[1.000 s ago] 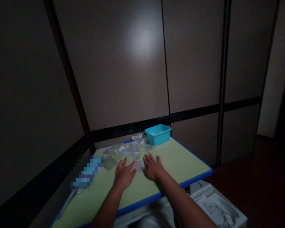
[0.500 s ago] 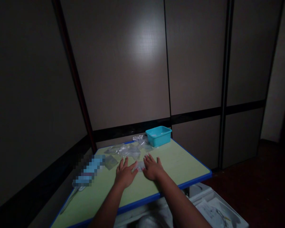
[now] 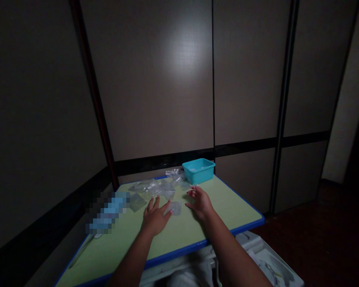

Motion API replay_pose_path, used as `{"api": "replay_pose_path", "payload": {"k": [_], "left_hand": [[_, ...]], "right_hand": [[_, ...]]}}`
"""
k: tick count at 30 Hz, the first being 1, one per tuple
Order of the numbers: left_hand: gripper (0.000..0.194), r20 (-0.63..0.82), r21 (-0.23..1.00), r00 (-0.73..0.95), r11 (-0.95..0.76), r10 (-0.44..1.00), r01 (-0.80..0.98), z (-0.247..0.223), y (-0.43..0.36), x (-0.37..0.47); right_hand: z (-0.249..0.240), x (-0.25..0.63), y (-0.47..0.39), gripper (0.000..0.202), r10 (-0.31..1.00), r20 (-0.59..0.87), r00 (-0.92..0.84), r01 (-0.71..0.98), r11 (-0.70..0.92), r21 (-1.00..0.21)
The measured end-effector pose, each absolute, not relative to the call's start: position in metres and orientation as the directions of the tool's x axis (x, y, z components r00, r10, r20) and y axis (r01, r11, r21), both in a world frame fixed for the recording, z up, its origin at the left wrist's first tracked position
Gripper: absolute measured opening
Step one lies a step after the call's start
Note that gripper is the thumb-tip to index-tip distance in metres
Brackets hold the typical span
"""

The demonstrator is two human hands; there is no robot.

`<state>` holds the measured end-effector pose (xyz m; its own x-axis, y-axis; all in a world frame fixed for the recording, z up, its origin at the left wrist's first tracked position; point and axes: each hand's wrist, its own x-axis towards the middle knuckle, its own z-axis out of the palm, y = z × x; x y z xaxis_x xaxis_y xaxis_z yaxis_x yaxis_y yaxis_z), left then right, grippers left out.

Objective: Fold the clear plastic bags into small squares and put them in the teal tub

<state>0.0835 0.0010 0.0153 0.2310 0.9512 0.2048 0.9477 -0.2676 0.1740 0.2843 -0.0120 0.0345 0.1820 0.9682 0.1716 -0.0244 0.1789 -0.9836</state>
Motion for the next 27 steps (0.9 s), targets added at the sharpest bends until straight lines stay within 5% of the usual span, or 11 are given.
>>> {"api": "replay_pose_path", "payload": {"k": [5, 9, 17, 27], "left_hand": [[0.047, 0.223, 0.19, 0.241, -0.284, 0.945, 0.94, 0.014, 0.002, 0.083], [0.049, 0.218, 0.196, 0.224, -0.267, 0.95, 0.943, 0.014, 0.002, 0.084], [0.048, 0.239, 0.204, 0.223, -0.273, 0.945, 0.94, 0.011, 0.004, 0.083], [0.048, 0.248, 0.213, 0.233, -0.288, 0.94, 0.934, 0.01, 0.005, 0.082]], "right_hand": [[0.038, 0.292, -0.015, 0.029, 0.995, -0.016, 0.097, -0.484, 0.034, -0.875], [0.04, 0.288, -0.017, 0.024, 0.998, -0.049, 0.041, -0.599, -0.015, -0.801], [0.04, 0.28, -0.015, 0.028, 0.999, 0.047, 0.0, -0.445, 0.042, -0.894], [0.021, 0.255, -0.008, 0.022, 0.946, 0.316, -0.074, -0.172, 0.299, -0.938]]}}
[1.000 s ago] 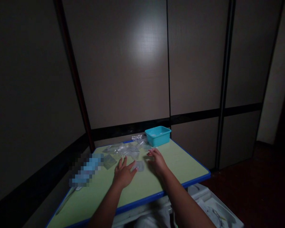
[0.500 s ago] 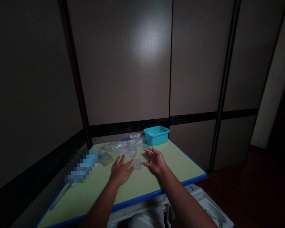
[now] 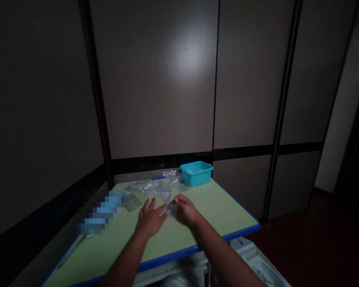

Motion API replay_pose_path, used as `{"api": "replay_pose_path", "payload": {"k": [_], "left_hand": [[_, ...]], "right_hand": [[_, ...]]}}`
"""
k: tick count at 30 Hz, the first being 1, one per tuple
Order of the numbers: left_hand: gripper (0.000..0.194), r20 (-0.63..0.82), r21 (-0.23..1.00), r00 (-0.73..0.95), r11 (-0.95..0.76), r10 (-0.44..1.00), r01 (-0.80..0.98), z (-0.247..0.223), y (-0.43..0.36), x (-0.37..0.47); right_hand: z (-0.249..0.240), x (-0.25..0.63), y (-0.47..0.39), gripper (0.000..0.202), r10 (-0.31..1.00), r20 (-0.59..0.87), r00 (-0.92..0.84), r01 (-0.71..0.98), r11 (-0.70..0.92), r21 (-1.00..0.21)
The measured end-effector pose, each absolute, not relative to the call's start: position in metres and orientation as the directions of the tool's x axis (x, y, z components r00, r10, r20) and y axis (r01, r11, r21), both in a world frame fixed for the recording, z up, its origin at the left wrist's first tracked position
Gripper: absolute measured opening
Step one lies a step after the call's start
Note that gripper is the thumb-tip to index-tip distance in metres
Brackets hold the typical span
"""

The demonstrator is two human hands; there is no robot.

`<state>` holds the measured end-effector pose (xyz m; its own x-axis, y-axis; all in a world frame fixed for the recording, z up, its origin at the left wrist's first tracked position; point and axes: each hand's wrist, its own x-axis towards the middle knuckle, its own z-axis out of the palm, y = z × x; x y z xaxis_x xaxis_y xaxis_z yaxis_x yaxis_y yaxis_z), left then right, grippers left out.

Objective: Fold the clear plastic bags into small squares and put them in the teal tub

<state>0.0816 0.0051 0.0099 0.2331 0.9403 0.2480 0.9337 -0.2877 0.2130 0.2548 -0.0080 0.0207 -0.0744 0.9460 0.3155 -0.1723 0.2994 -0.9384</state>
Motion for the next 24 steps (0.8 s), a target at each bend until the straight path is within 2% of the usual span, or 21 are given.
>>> {"api": "replay_pose_path", "payload": {"k": [8, 11, 14, 17, 21, 24], "left_hand": [[0.044, 0.311, 0.238, 0.227, -0.306, 0.923, 0.922, 0.003, 0.01, 0.08], [0.043, 0.353, 0.392, 0.258, -0.393, 0.899, 0.832, 0.003, 0.017, 0.078], [0.041, 0.378, 0.576, 0.348, -0.512, 0.858, 0.637, 0.012, 0.029, 0.08], [0.046, 0.374, 0.659, 0.42, -0.556, 0.826, 0.506, 0.027, 0.043, 0.092], [0.057, 0.37, 0.756, 0.457, -0.548, 0.809, 0.357, 0.04, 0.06, 0.113], [0.062, 0.363, 0.805, 0.465, -0.523, 0.808, 0.281, 0.036, 0.07, 0.12]], "right_hand": [[0.014, 0.253, -0.003, 0.031, 0.893, 0.432, -0.125, -0.103, 0.422, -0.901], [0.013, 0.253, -0.002, 0.034, 0.881, 0.455, -0.13, -0.093, 0.446, -0.89], [0.013, 0.253, -0.005, 0.034, 0.861, 0.486, -0.15, -0.05, 0.485, -0.873], [0.018, 0.253, -0.012, 0.03, 0.817, 0.541, -0.198, 0.095, 0.565, -0.819], [0.027, 0.252, -0.024, 0.022, 0.753, 0.603, -0.262, 0.353, 0.657, -0.666], [0.033, 0.251, -0.032, 0.019, 0.692, 0.639, -0.337, 0.418, 0.718, -0.557]]}}
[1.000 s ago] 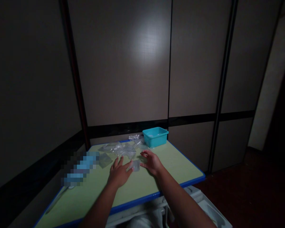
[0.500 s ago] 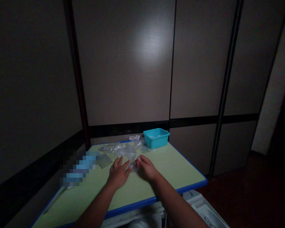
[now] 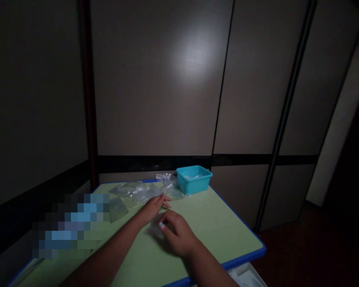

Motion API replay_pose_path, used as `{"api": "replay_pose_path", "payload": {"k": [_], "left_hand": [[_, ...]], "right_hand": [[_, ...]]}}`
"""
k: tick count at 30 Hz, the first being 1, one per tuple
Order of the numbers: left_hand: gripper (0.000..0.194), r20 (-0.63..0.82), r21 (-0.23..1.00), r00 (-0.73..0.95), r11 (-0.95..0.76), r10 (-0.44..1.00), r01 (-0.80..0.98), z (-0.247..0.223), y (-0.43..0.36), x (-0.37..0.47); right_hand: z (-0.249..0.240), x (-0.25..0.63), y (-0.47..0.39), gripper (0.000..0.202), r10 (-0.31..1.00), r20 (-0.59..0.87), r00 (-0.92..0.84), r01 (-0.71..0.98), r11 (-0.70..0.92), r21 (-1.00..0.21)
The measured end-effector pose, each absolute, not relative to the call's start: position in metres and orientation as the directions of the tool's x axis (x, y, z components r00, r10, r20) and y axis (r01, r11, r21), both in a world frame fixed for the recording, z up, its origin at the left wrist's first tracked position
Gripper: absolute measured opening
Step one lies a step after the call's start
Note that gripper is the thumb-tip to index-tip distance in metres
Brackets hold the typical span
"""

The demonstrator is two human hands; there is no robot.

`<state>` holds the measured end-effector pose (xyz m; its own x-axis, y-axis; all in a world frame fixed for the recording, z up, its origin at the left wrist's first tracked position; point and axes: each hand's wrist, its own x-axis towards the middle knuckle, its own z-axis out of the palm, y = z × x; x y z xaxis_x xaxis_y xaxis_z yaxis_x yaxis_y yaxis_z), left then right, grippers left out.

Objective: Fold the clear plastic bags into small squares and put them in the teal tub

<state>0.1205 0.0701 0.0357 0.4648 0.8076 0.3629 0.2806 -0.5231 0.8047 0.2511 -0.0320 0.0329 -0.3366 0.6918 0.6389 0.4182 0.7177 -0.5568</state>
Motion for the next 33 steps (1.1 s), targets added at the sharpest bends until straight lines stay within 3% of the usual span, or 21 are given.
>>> {"api": "replay_pose_path", "payload": {"k": [6, 14, 22, 28, 33], "left_hand": [[0.064, 0.314, 0.845, 0.495, -0.476, 0.81, 0.244, 0.016, 0.078, 0.118], [0.051, 0.354, 0.782, 0.496, -0.542, 0.793, 0.309, 0.019, 0.069, 0.112], [0.052, 0.377, 0.774, 0.4, -0.522, 0.835, 0.359, 0.023, 0.065, 0.109], [0.053, 0.396, 0.767, 0.271, -0.479, 0.877, 0.428, 0.021, 0.069, 0.112], [0.051, 0.45, 0.721, 0.145, -0.454, 0.881, 0.523, 0.023, 0.063, 0.115]], "right_hand": [[0.044, 0.246, -0.043, 0.019, 0.617, 0.64, -0.458, 0.39, 0.786, -0.479], [0.048, 0.24, -0.049, 0.017, 0.628, 0.633, -0.453, 0.378, 0.778, -0.502], [0.048, 0.235, -0.05, 0.012, 0.695, 0.635, -0.336, 0.303, 0.718, -0.626], [0.034, 0.235, -0.035, 0.028, 0.815, 0.579, -0.009, 0.366, 0.542, -0.757], [0.022, 0.234, -0.024, 0.023, 0.889, 0.455, -0.053, 0.338, 0.445, -0.829]]}}
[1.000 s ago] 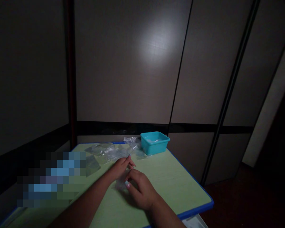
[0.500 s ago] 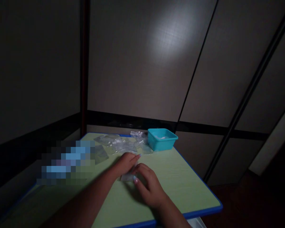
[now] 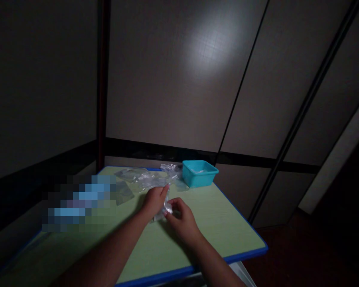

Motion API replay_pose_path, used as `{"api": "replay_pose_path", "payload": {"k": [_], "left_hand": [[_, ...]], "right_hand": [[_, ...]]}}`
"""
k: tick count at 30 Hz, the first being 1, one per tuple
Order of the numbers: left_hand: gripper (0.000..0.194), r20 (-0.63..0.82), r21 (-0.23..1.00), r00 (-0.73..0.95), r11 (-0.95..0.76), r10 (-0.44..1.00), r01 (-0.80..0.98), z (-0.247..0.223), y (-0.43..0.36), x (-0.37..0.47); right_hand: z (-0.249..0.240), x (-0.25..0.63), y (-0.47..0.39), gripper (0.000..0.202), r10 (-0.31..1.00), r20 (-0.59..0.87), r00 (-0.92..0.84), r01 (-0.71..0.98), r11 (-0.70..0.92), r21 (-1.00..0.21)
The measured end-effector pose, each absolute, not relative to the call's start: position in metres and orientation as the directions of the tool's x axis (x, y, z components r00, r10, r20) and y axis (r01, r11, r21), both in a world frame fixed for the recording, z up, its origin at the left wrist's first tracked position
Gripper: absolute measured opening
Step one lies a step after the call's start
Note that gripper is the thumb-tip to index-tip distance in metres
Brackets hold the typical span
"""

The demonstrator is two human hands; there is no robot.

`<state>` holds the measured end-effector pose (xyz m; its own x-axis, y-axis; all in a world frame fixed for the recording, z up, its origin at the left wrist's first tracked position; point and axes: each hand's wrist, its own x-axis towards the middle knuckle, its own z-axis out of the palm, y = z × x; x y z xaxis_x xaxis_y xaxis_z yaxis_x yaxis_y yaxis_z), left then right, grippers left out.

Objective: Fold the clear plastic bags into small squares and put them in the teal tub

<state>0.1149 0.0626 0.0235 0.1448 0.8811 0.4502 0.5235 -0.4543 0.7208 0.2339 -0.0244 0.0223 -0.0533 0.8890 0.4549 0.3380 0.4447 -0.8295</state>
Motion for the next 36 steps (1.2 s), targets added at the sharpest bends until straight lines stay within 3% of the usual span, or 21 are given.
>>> {"api": "replay_pose_path", "payload": {"k": [5, 8, 14, 23, 27, 31, 34, 36], "left_hand": [[0.05, 0.481, 0.69, 0.093, -0.442, 0.872, 0.573, 0.028, 0.058, 0.115], [0.05, 0.486, 0.689, 0.059, -0.423, 0.872, 0.589, 0.028, 0.057, 0.116], [0.048, 0.488, 0.689, 0.014, -0.396, 0.872, 0.607, 0.027, 0.051, 0.12], [0.041, 0.465, 0.757, 0.143, -0.476, 0.874, 0.447, 0.019, 0.053, 0.125], [0.049, 0.335, 0.871, 0.215, -0.389, 0.917, 0.301, 0.009, 0.051, 0.136], [0.06, 0.244, 0.925, 0.317, -0.318, 0.916, 0.208, 0.006, 0.048, 0.142], [0.062, 0.247, 0.922, 0.316, -0.322, 0.916, 0.215, 0.007, 0.049, 0.14], [0.064, 0.242, 0.917, 0.313, -0.322, 0.918, 0.236, 0.008, 0.051, 0.138]], "right_hand": [[0.013, 0.234, -0.013, 0.04, 0.91, 0.411, 0.051, 0.122, 0.403, -0.907], [0.009, 0.233, -0.008, 0.035, 0.943, 0.331, -0.007, -0.04, 0.331, -0.943], [0.007, 0.229, -0.006, 0.018, 0.958, 0.286, -0.015, 0.011, 0.286, -0.958], [0.018, 0.26, 0.003, 0.026, 0.984, 0.122, 0.13, -0.116, 0.138, -0.984], [0.033, 0.282, 0.012, 0.034, 0.993, 0.088, 0.084, -0.202, 0.103, -0.974], [0.076, 0.319, 0.037, 0.032, 0.974, 0.206, 0.097, -0.091, 0.214, -0.973], [0.123, 0.356, 0.073, 0.027, 0.934, 0.329, 0.139, 0.141, 0.31, -0.94], [0.15, 0.38, 0.104, 0.024, 0.936, 0.287, 0.206, 0.381, 0.193, -0.904]]}}
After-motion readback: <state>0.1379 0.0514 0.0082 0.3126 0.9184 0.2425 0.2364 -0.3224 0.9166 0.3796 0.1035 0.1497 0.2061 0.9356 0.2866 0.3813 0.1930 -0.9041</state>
